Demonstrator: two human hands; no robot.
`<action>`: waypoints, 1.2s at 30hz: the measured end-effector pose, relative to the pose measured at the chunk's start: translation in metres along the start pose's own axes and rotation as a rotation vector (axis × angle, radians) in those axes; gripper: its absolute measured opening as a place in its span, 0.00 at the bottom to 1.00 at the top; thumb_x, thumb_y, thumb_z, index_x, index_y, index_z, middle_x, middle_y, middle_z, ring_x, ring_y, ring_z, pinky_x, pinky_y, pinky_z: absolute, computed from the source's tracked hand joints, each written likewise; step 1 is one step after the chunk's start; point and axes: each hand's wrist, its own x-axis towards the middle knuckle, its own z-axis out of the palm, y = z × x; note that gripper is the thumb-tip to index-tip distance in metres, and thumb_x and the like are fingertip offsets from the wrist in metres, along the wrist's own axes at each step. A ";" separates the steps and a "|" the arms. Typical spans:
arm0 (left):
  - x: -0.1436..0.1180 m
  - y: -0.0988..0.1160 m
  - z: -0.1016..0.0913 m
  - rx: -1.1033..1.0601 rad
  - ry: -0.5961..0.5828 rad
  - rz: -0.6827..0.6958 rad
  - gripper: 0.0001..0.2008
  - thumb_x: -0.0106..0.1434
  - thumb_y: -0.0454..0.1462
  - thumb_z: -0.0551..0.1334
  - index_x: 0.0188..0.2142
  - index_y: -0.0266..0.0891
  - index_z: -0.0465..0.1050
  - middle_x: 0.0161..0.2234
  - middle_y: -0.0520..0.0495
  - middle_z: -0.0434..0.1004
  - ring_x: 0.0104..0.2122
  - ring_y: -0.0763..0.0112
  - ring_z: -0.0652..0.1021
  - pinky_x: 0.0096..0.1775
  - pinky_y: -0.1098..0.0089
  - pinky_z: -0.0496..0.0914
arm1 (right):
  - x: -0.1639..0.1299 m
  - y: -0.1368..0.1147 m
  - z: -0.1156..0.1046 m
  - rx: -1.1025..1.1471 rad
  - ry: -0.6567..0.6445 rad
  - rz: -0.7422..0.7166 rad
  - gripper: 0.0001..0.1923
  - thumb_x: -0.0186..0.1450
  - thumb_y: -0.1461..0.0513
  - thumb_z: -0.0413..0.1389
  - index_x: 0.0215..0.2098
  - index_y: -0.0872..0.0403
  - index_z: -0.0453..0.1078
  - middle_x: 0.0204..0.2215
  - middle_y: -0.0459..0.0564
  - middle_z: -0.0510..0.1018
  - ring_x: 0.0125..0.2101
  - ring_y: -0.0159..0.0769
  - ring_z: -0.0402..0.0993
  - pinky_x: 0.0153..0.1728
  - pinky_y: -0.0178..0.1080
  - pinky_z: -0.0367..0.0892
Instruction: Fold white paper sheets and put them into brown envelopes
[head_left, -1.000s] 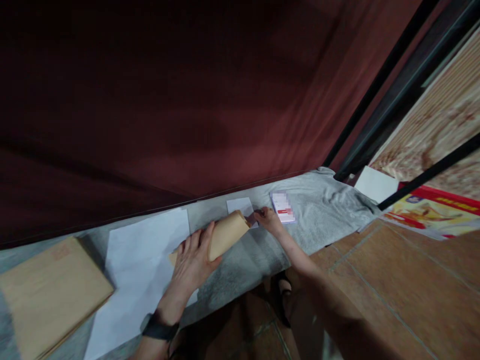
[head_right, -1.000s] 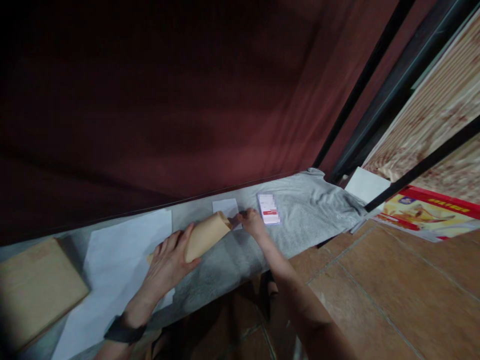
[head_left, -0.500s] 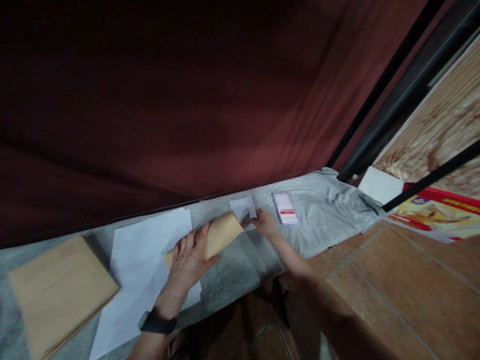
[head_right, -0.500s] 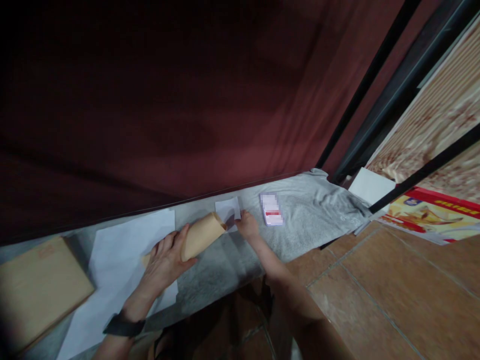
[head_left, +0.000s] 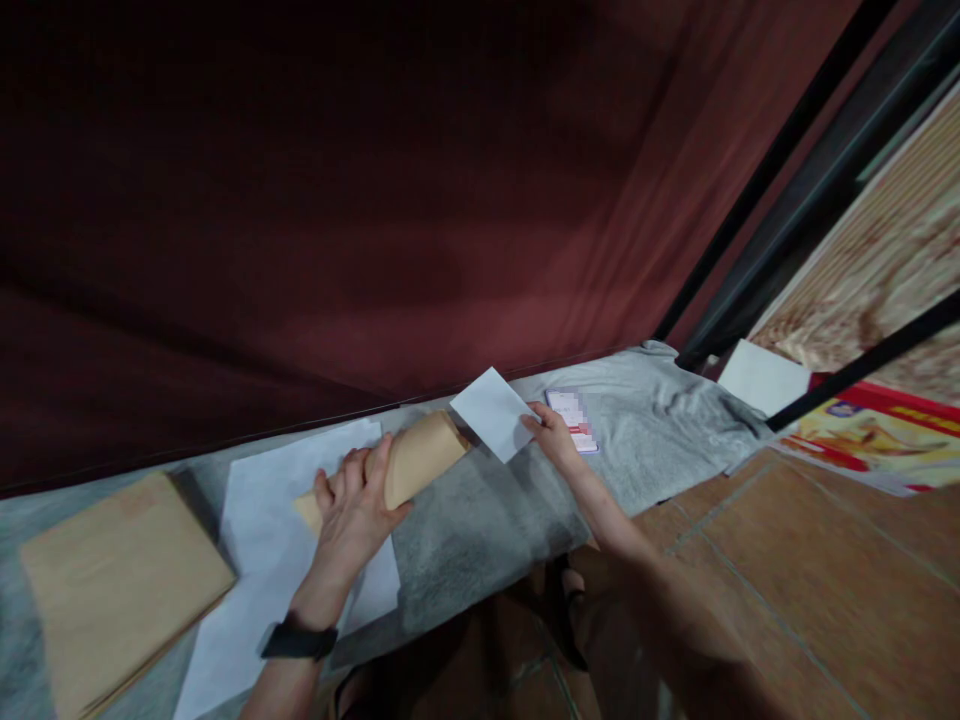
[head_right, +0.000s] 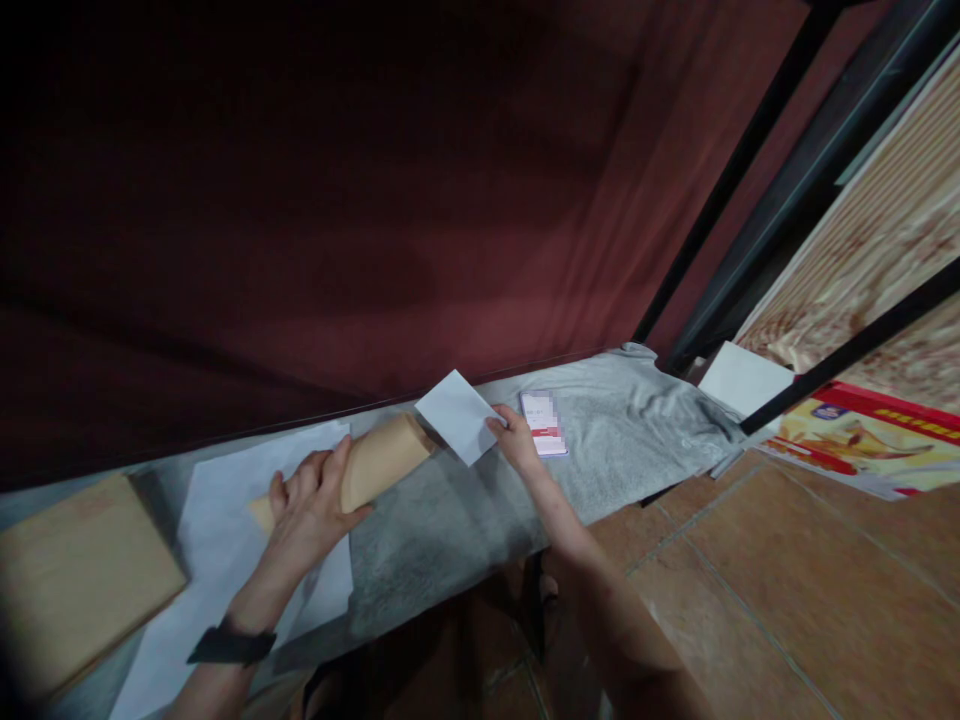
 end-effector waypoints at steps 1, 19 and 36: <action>0.001 -0.001 0.000 0.007 0.022 0.012 0.49 0.60 0.41 0.65 0.75 0.44 0.41 0.65 0.31 0.60 0.68 0.45 0.59 0.66 0.34 0.41 | 0.000 -0.001 -0.003 0.008 -0.006 -0.009 0.17 0.59 0.48 0.56 0.38 0.50 0.72 0.29 0.45 0.75 0.29 0.37 0.69 0.31 0.37 0.65; 0.006 0.001 -0.016 0.008 0.168 0.155 0.41 0.65 0.37 0.62 0.74 0.44 0.47 0.68 0.31 0.57 0.72 0.42 0.51 0.67 0.35 0.36 | -0.010 -0.024 -0.021 -0.083 -0.160 -0.081 0.15 0.60 0.51 0.60 0.36 0.52 0.79 0.35 0.48 0.82 0.38 0.44 0.76 0.44 0.42 0.70; 0.007 -0.002 -0.010 0.025 0.151 0.188 0.42 0.65 0.36 0.61 0.74 0.46 0.45 0.68 0.31 0.57 0.72 0.44 0.51 0.67 0.35 0.36 | -0.013 -0.031 -0.025 -0.093 -0.239 -0.012 0.12 0.61 0.55 0.59 0.35 0.53 0.79 0.31 0.45 0.81 0.34 0.40 0.75 0.39 0.39 0.69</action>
